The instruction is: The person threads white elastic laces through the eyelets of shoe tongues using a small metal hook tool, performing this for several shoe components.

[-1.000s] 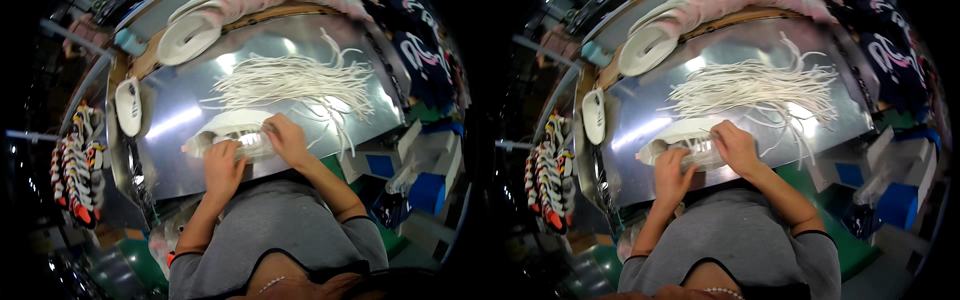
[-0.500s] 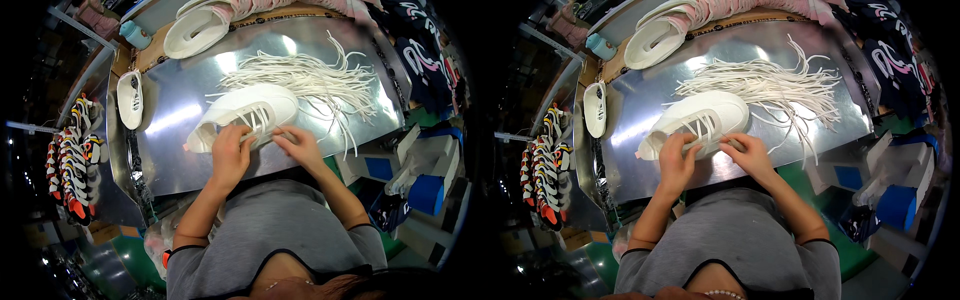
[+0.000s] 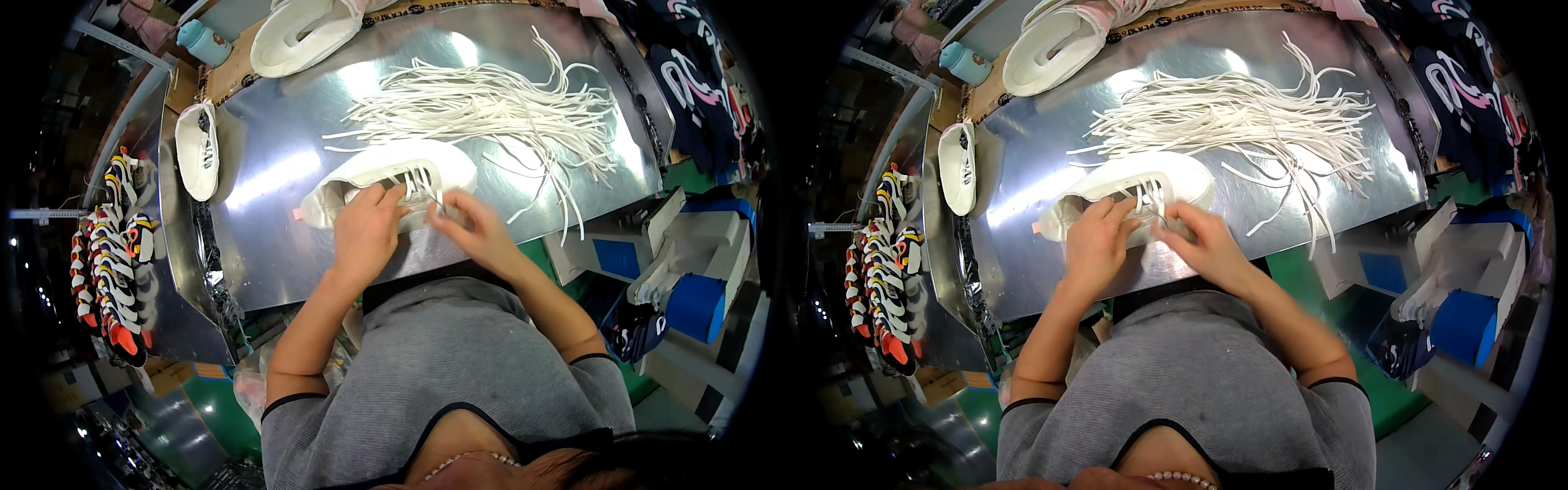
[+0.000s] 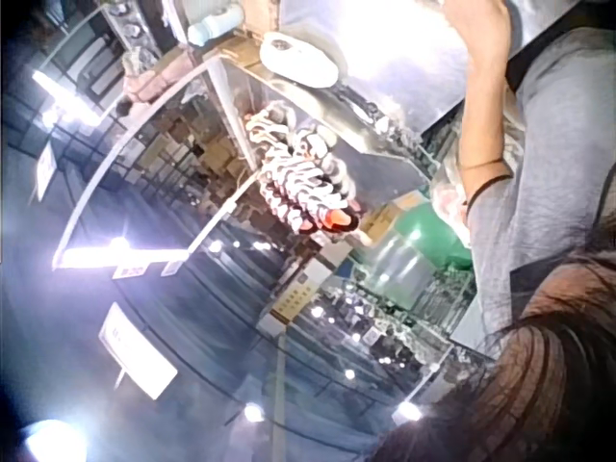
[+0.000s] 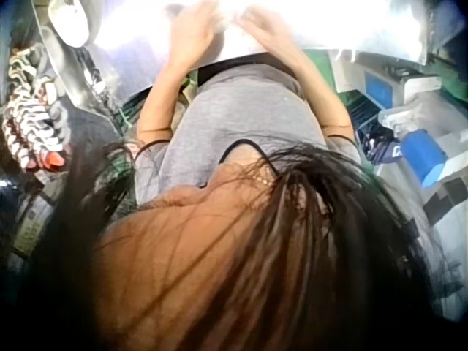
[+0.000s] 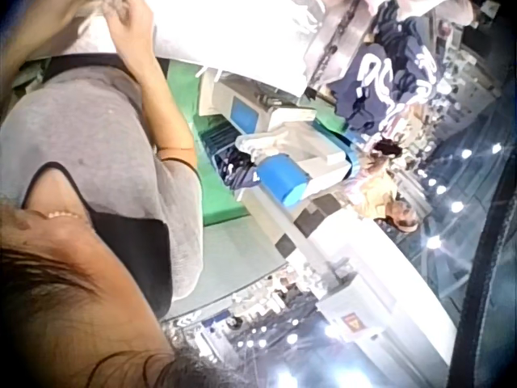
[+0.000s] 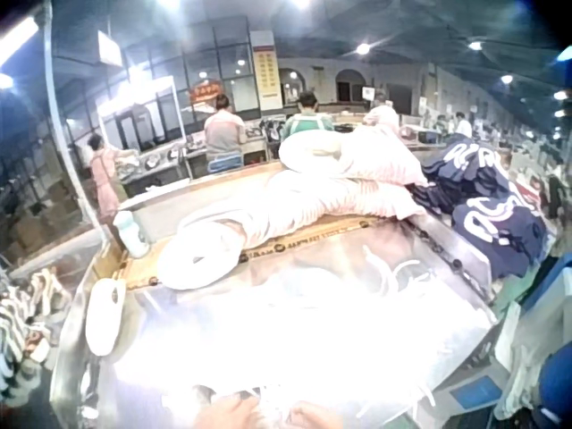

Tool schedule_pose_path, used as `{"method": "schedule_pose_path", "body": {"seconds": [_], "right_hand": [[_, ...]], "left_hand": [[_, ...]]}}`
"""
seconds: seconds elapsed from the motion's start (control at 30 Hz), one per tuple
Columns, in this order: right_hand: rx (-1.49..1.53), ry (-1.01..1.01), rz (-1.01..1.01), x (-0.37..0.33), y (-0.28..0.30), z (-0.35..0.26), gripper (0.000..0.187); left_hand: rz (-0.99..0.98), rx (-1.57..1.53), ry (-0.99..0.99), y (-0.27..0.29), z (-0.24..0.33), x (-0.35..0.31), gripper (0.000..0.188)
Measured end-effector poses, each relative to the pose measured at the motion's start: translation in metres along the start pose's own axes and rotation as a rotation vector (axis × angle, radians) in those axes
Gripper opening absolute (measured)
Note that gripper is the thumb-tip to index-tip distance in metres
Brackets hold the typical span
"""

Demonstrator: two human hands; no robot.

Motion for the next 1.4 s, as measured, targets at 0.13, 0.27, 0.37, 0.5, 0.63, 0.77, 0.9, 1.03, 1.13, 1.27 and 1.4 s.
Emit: {"method": "schedule_pose_path", "body": {"seconds": [0.13, 0.27, 0.37, 0.5, 0.63, 0.77, 0.9, 1.03, 1.13, 1.27, 1.4], "right_hand": [[-0.151, 0.345, 0.238, 0.027, 0.01, -0.022, 0.016], [-0.26, 0.365, 0.258, 0.035, 0.013, -0.022, 0.024], [-0.292, 0.388, 0.275, 0.037, 0.013, -0.024, 0.028], [-0.316, 0.382, 0.294, 0.037, 0.014, -0.02, 0.027], [-0.195, 0.251, 0.29, 0.039, 0.015, -0.014, 0.024], [-0.084, 0.132, 0.274, 0.011, 0.019, -0.002, 0.021], [-0.089, -0.081, 0.103, -0.006, 0.004, 0.013, 0.016], [-0.088, -0.088, 0.108, -0.004, 0.005, 0.015, 0.014], [-0.134, -0.17, 0.128, -0.008, 0.012, 0.019, 0.016], [-0.602, -0.015, 0.244, 0.011, 0.001, 0.027, 0.014], [-0.257, -0.135, 0.135, 0.023, -0.001, 0.033, 0.016]], "left_hand": [[-0.079, -0.029, 0.053, -0.002, -0.003, 0.005, 0.03], [-0.137, -0.126, 0.139, -0.004, -0.007, 0.007, 0.032], [-0.129, -0.228, 0.156, -0.006, -0.014, 0.006, 0.033], [-0.055, -0.238, 0.161, -0.012, -0.019, 0.007, 0.031], [-0.026, -0.182, 0.184, -0.013, -0.017, 0.009, 0.028], [0.002, -0.12, 0.156, -0.012, -0.014, 0.01, 0.025], [0.023, -0.086, 0.14, -0.011, -0.017, 0.001, 0.024], [0.062, -0.104, 0.09, -0.009, -0.014, 0.003, 0.022], [0.01, -0.165, 0.014, -0.018, -0.003, 0.015, 0.02], [0.169, -0.195, -0.231, -0.034, 0.015, 0.018, 0.017], [0.235, -0.16, -0.202, -0.04, -0.01, -0.011, 0.016]]}}
Point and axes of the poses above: each hand's wrist, its own x-axis towards the middle knuckle, its own y-axis out of the back of the hand, z = x × y, the point moved 7 cm from there along x, towards the middle knuckle, and after that the axes turned 15 degrees about -y, right-handed, at the moved point
